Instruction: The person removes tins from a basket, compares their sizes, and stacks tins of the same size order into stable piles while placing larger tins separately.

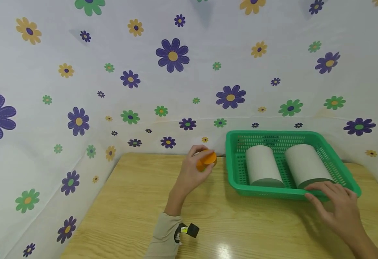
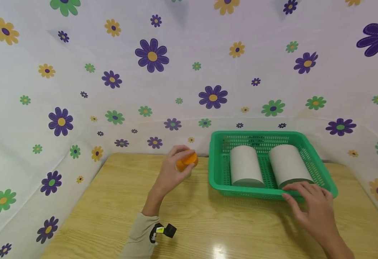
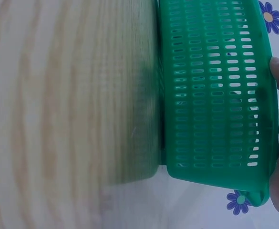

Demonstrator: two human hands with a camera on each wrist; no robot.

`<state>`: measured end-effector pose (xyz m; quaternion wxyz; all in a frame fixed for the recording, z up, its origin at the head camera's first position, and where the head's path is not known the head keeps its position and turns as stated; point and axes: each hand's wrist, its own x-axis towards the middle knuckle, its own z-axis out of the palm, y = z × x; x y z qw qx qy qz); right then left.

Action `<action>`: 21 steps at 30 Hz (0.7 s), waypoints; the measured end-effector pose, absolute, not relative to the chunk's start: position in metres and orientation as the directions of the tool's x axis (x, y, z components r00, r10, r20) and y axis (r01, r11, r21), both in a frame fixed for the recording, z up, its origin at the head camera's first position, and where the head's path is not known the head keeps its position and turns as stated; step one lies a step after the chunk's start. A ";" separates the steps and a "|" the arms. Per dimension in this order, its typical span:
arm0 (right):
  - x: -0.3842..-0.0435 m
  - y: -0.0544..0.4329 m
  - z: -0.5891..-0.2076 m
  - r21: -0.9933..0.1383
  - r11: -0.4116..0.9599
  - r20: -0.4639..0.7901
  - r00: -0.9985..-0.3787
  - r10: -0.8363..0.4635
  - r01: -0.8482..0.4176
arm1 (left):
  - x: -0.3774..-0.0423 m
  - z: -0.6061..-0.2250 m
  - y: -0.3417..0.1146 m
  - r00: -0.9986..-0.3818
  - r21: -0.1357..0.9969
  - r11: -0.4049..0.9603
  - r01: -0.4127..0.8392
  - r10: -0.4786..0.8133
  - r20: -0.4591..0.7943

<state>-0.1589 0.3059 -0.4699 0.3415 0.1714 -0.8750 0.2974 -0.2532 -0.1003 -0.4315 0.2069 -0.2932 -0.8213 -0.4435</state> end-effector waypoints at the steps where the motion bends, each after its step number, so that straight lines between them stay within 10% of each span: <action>1: -0.159 0.306 -0.470 -0.402 0.766 0.700 -0.708 -0.097 -0.502 | -0.253 -0.431 -0.102 -0.743 0.610 0.433 0.664 0.290 0.603; 21: -0.158 0.305 -0.472 -0.411 0.766 0.696 -0.713 -0.085 -0.494 | -0.270 -0.457 -0.124 -0.763 0.689 0.369 0.624 0.098 0.639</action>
